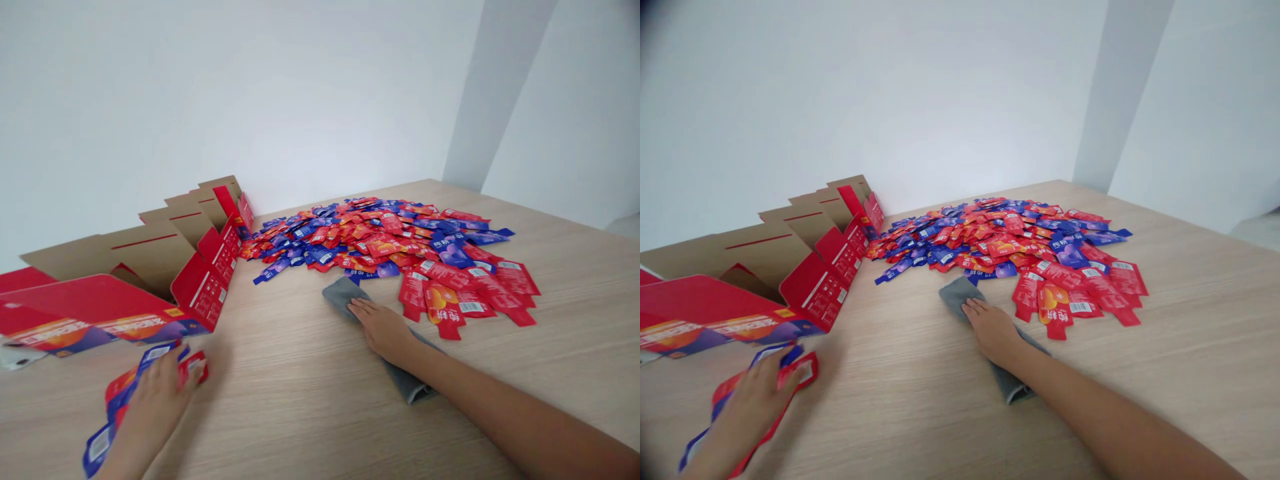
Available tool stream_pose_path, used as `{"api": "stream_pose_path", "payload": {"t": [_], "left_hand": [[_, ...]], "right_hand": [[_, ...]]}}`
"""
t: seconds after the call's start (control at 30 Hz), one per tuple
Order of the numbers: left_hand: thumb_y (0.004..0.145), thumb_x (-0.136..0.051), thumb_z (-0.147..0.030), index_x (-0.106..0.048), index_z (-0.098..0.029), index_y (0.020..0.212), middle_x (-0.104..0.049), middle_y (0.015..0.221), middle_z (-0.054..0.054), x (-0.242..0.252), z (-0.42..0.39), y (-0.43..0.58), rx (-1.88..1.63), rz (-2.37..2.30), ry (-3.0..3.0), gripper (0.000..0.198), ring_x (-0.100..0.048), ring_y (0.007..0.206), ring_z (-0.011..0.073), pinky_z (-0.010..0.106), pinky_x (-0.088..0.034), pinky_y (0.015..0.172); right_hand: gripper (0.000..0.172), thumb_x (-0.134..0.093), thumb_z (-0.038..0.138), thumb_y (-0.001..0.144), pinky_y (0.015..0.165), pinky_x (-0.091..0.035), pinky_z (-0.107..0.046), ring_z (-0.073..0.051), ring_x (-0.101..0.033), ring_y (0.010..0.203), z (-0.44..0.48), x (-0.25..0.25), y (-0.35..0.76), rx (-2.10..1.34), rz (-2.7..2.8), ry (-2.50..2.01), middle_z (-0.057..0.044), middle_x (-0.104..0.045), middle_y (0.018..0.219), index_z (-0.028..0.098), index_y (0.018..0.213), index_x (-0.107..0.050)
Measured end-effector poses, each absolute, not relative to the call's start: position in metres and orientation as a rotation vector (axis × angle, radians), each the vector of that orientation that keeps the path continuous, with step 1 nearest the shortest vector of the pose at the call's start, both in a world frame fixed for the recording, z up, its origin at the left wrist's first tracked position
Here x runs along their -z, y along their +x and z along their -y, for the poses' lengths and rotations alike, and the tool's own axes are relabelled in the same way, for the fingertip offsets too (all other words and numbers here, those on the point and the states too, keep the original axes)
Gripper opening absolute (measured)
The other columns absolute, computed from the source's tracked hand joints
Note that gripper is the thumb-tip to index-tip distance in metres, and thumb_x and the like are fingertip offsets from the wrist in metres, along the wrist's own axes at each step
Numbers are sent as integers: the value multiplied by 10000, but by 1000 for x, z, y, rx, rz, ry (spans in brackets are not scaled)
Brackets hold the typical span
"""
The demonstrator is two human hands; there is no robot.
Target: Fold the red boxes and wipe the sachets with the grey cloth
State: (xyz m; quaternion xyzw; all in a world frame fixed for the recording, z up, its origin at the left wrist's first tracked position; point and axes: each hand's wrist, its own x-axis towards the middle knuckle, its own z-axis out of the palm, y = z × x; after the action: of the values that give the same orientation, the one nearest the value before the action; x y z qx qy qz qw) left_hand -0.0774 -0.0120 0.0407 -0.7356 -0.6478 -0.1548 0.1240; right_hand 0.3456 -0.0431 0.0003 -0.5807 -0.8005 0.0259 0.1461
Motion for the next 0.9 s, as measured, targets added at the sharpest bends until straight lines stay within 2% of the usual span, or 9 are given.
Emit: {"api": "stream_pose_path", "payload": {"t": [0.13,0.27,0.37,0.47,0.57,0.7,0.8,0.9], "left_hand": [[861,-320,-465,-453,-99,1261,-518,1298,151,-23,-39,-5,378,1894,-2462,559,-469,1217,247,383,-385,1004],[894,-328,-385,-288,-20,1368,-331,1433,204,-15,-111,56,308,1998,-2425,599,-298,1335,243,364,-280,1071],[911,-285,-401,-237,-39,1402,-254,1464,217,-13,-149,82,221,2126,-2343,611,-249,1350,297,456,-262,1062],[916,-253,-420,-335,-101,1378,-300,1452,193,-10,-157,94,162,2111,-2378,567,-253,1340,338,543,-239,1041],[920,-274,-409,-401,-136,1346,-337,1444,152,-5,-127,96,116,1967,-2476,522,-261,1344,304,516,-242,1053],[919,-316,-399,-409,-152,1347,-361,1433,139,-1,-36,100,60,1545,-2724,503,-300,1330,286,502,-283,1046],[869,-437,-439,-355,-214,1383,-349,1444,109,3,37,113,97,1123,-2931,567,-331,1316,282,469,-342,1026],[826,-500,-479,-444,-189,1328,-498,1334,128,7,76,128,165,1031,-2952,583,-443,1230,303,472,-389,994]], "right_hand": [[537,-389,44,758,1034,-355,-381,-223,-428,1241,41,3,346,-80,2278,-1631,-154,-481,1340,53,1287,-480],[515,-383,60,773,1034,-357,-393,-216,-436,1237,42,3,347,-131,2226,-1620,-143,-496,1329,81,1274,-501],[501,-367,74,797,1037,-353,-390,-201,-443,1232,43,1,348,-198,2181,-1607,-119,-508,1324,117,1279,-499],[477,-348,117,840,1029,-365,-374,-192,-465,1211,42,3,352,-265,2084,-1611,-112,-524,1308,120,1301,-468],[453,-336,173,869,1003,-390,-375,-195,-492,1182,38,5,357,-299,1948,-1620,-98,-545,1285,152,1305,-459],[448,-332,176,869,972,-406,-384,-206,-519,1146,40,-1,354,-292,1898,-1567,-105,-569,1251,154,1296,-468],[485,-330,141,855,1013,-344,-403,-202,-442,1223,53,-10,336,-260,2067,-1480,-103,-511,1323,158,1327,-437],[508,-378,166,847,1079,-211,-451,-207,-337,1300,69,-14,316,-307,2352,-1342,-103,-434,1391,160,1354,-407]]}}
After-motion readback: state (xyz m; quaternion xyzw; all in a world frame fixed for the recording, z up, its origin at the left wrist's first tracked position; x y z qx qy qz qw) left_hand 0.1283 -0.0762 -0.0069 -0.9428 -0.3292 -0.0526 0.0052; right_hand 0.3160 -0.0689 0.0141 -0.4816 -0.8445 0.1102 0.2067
